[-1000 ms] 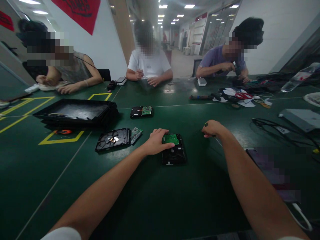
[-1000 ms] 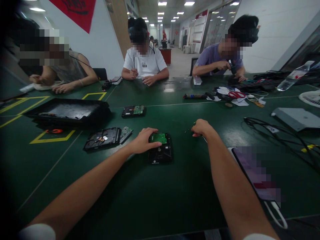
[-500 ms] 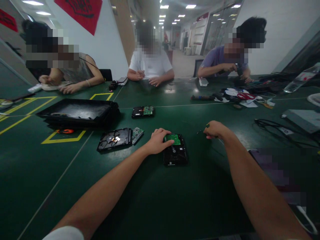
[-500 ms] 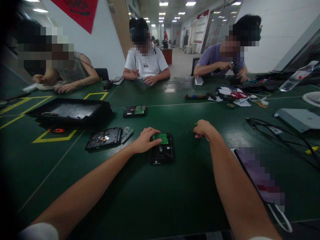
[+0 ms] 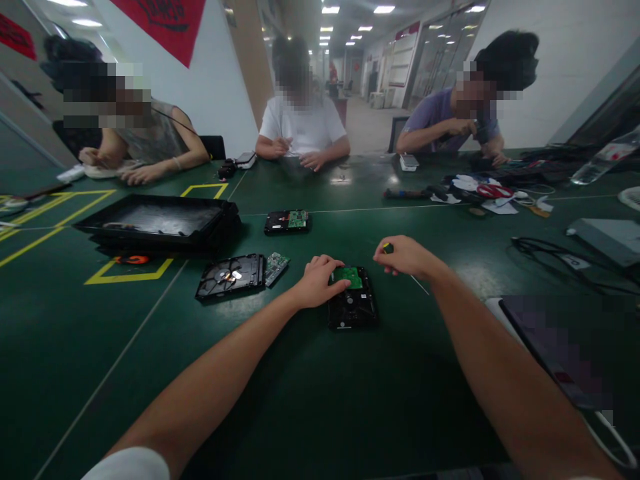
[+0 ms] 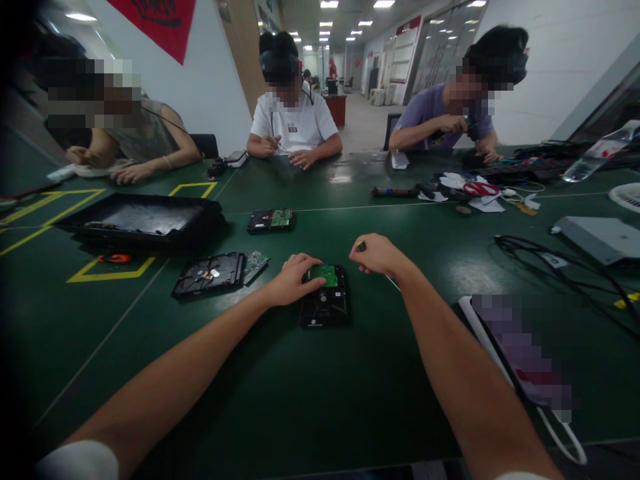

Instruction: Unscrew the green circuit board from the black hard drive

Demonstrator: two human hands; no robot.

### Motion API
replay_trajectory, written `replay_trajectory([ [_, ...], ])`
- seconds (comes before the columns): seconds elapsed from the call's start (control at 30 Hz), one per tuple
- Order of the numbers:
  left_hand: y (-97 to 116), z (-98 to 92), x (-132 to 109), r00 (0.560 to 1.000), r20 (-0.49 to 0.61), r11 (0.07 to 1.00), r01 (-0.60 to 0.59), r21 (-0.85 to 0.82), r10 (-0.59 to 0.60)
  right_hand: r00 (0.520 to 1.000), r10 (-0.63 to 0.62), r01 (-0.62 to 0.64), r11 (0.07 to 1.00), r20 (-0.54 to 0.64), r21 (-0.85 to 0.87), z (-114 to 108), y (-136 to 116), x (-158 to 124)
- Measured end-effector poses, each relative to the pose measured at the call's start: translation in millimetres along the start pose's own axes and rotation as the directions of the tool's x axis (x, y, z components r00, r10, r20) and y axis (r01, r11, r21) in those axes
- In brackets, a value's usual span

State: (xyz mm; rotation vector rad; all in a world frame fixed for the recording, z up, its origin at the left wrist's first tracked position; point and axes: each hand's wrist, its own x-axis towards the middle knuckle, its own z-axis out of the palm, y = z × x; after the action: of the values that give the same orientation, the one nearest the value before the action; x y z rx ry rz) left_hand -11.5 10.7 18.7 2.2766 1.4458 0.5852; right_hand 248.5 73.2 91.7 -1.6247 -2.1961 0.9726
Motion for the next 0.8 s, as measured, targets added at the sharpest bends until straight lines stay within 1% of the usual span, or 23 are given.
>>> replay_trajectory([
  [0.1, 2, 0.7, -1, 1.0, 0.02, 1.0, -0.017, -0.02, 0.017, 0.998, -0.048, 0.05, 0.996, 0.034, -0.079, 21, -16, -1],
  [0.17, 2, 1.3, -1, 0.999, 0.029, 0.999, -0.023, -0.029, 0.024, 0.991, -0.133, 0.13, 0.973, 0.0, -0.192, 31, -22, -1],
  [0.23, 2, 1.7, -1, 0.999, 0.028, 0.999, -0.022, -0.03, 0.023, 0.975, -0.224, 0.212, 0.931, -0.004, -0.296, 36, -24, -1],
  [0.3, 1, 2.0, -1, 1.0, 0.025, 0.999, -0.017, -0.033, 0.018, 0.963, -0.271, 0.256, 0.898, 0.01, -0.357, 38, -24, -1],
  [0.6, 1, 1.5, 0, 1.0, 0.023, 0.999, -0.018, -0.032, 0.019, 0.949, -0.313, 0.301, 0.853, 0.044, -0.425, 45, -26, -4],
  [0.8, 0, 2.2, 1, 1.0, 0.022, 0.999, -0.011, -0.044, 0.011, 0.96, -0.274, 0.268, 0.852, 0.054, -0.449, 45, -28, -3],
])
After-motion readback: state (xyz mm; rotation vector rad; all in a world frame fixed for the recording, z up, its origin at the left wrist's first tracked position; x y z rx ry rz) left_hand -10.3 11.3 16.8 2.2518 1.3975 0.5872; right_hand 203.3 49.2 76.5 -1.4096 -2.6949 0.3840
